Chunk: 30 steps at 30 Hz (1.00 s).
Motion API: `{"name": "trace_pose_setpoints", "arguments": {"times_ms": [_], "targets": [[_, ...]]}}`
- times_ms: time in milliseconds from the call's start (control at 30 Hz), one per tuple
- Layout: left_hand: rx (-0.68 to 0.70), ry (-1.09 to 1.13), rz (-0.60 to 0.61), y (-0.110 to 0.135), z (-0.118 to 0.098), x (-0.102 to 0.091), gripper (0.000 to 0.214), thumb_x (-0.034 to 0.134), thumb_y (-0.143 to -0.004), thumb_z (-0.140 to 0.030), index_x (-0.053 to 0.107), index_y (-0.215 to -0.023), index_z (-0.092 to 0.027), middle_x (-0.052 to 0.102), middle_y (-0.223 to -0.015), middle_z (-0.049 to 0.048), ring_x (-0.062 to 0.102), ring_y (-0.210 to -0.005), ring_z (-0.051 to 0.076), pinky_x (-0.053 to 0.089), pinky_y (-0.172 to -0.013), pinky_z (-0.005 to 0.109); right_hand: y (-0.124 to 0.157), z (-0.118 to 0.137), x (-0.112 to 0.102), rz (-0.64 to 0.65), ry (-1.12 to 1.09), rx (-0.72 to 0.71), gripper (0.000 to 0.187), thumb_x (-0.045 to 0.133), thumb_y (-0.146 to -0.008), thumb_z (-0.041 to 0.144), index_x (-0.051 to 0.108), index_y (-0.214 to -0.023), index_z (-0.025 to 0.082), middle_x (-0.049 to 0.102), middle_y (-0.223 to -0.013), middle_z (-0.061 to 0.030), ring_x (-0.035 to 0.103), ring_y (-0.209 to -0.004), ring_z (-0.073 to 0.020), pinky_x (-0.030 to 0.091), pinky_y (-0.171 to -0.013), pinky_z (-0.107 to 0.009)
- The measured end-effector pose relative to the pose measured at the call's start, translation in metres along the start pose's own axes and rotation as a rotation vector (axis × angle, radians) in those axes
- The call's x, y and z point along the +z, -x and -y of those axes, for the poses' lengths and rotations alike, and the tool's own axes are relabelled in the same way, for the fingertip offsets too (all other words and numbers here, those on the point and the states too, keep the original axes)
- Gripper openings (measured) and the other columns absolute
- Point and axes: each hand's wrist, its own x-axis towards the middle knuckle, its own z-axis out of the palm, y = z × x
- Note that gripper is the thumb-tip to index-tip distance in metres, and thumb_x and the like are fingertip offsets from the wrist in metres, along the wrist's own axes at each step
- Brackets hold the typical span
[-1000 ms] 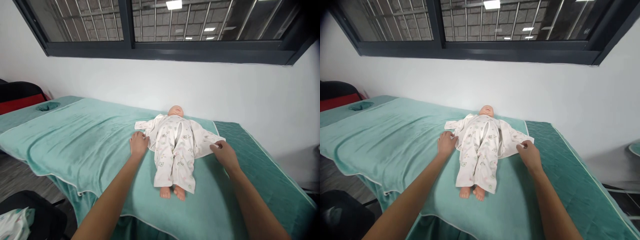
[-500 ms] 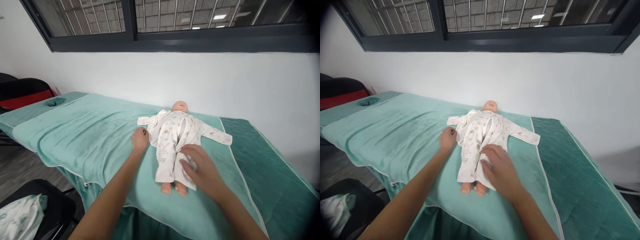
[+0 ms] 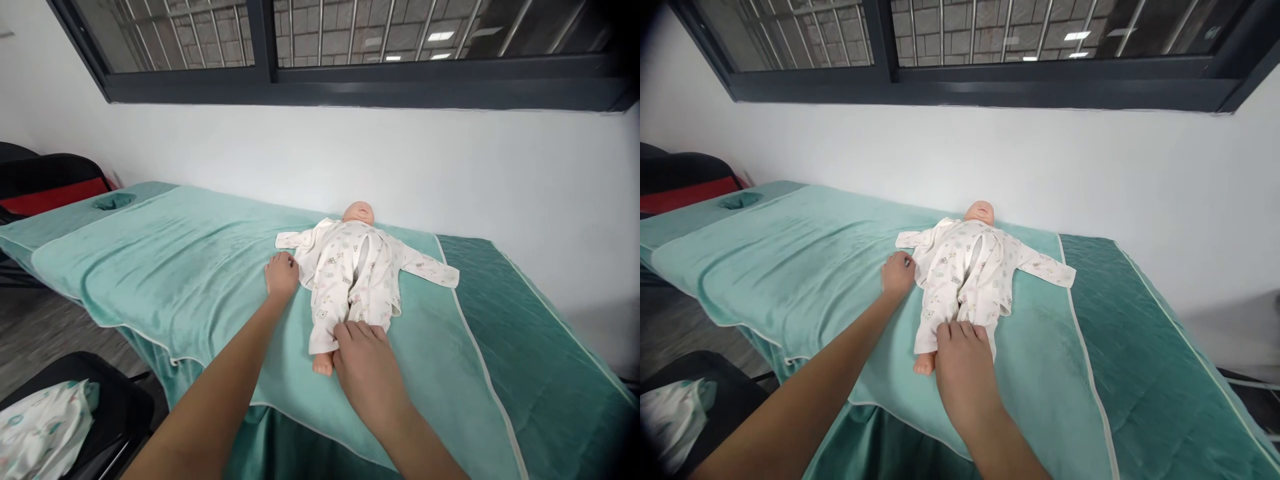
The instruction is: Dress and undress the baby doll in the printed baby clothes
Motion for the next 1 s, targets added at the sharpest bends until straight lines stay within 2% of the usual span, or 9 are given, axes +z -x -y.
{"name": "trace_pose_setpoints", "arguments": {"times_ms": [133, 300, 433, 500, 567, 667, 767, 867, 1000], "targets": [[0.004, -0.022, -0.005, 0.0, -0.001, 0.001, 0.009, 0.05, -0.088, -0.02, 0.059, -0.089, -0.023, 0.069, -0.104, 0.0057, 0.059, -0.104, 0.026, 0.042, -0.084, 0.038, 0.003, 0.003, -0.007, -0.088, -0.196, -0.079, 0.019, 0.048, -0.089, 0.006, 0.059, -0.088, 0.021, 0.06, -0.084, -0.0016, 0.052, -0.083, -0.0201, 0.033, -0.077, -0.035], [0.013, -0.041, -0.009, 0.0, -0.001, 0.0, 0.009, 0.05, -0.088, -0.022, 0.059, -0.09, -0.023, 0.068, -0.104, 0.0066, 0.059, -0.105, 0.026, 0.041, -0.084, 0.038, 0.008, 0.018, -0.02, -0.083, -0.295, -0.238, 0.014, 0.05, -0.093, 0.013, 0.06, -0.092, 0.022, 0.058, -0.085, -0.0003, 0.05, -0.082, -0.0184, 0.034, -0.077, -0.036], [0.008, -0.05, -0.002, 0.0, -0.002, 0.0, 0.009, 0.05, -0.089, -0.021, 0.059, -0.09, -0.023, 0.068, -0.105, 0.0064, 0.058, -0.105, 0.026, 0.041, -0.084, 0.038, 0.021, 0.006, -0.022, -0.108, -0.379, -0.256, 0.017, 0.049, -0.095, 0.012, 0.06, -0.095, 0.023, 0.061, -0.089, 0.0001, 0.053, -0.085, -0.0172, 0.038, -0.087, -0.038], [0.006, -0.053, 0.001, 0.0, -0.002, 0.0, 0.01, 0.05, -0.089, -0.021, 0.059, -0.091, -0.023, 0.068, -0.106, 0.0062, 0.058, -0.104, 0.026, 0.041, -0.085, 0.038, 0.035, -0.01, -0.021, -0.187, -0.386, -0.2, 0.021, 0.048, -0.095, 0.011, 0.059, -0.106, 0.024, 0.063, -0.1, -0.0022, 0.056, -0.094, -0.0183, 0.041, -0.09, -0.039], [0.004, -0.057, 0.003, 0.0, -0.003, 0.0, 0.01, 0.049, -0.089, -0.022, 0.059, -0.09, -0.023, 0.068, -0.106, 0.0061, 0.058, -0.104, 0.026, 0.041, -0.085, 0.038, 0.05, -0.028, -0.015, -0.26, -0.334, -0.085, 0.027, 0.049, -0.095, 0.015, 0.056, -0.119, 0.025, 0.061, -0.113, -0.006, 0.056, -0.105, -0.0215, 0.045, -0.089, -0.039], [0.003, -0.063, 0.006, 0.001, -0.004, 0.0, 0.009, 0.049, -0.089, -0.022, 0.058, -0.09, -0.023, 0.068, -0.106, 0.0066, 0.058, -0.105, 0.026, 0.041, -0.085, 0.039, 0.071, -0.047, 0.0, -0.264, -0.274, 0.095, 0.037, 0.049, -0.094, 0.021, 0.049, -0.131, 0.025, 0.057, -0.125, -0.0107, 0.056, -0.113, -0.026, 0.051, -0.086, -0.041], [0.002, -0.068, 0.012, 0.001, -0.005, 0.0, 0.01, 0.049, -0.09, -0.022, 0.058, -0.09, -0.023, 0.068, -0.106, 0.0072, 0.058, -0.105, 0.027, 0.041, -0.085, 0.039, 0.079, -0.052, 0.02, -0.238, -0.259, 0.164, 0.037, 0.052, -0.093, 0.023, 0.048, -0.13, 0.025, 0.058, -0.123, -0.0112, 0.057, -0.112, -0.0279, 0.053, -0.086, -0.044], [-0.003, -0.072, 0.015, 0.001, -0.006, -0.001, 0.011, 0.048, -0.09, -0.022, 0.059, -0.091, -0.023, 0.067, -0.108, 0.0076, 0.057, -0.107, 0.027, 0.041, -0.085, 0.039, 0.073, -0.052, 0.033, -0.261, -0.24, 0.171, 0.028, 0.054, -0.093, 0.023, 0.052, -0.121, 0.025, 0.062, -0.115, -0.0098, 0.059, -0.108, -0.0283, 0.051, -0.086, -0.047], [-0.006, -0.071, 0.021, 0.001, -0.007, -0.003, 0.011, 0.047, -0.09, -0.021, 0.058, -0.09, -0.023, 0.067, -0.107, 0.0078, 0.058, -0.107, 0.027, 0.041, -0.085, 0.039, 0.06, -0.049, 0.025, -0.286, -0.307, 0.161, 0.016, 0.05, -0.095, 0.017, 0.057, -0.108, 0.024, 0.064, -0.104, -0.0072, 0.061, -0.098, -0.0245, 0.051, -0.081, -0.042]]}}
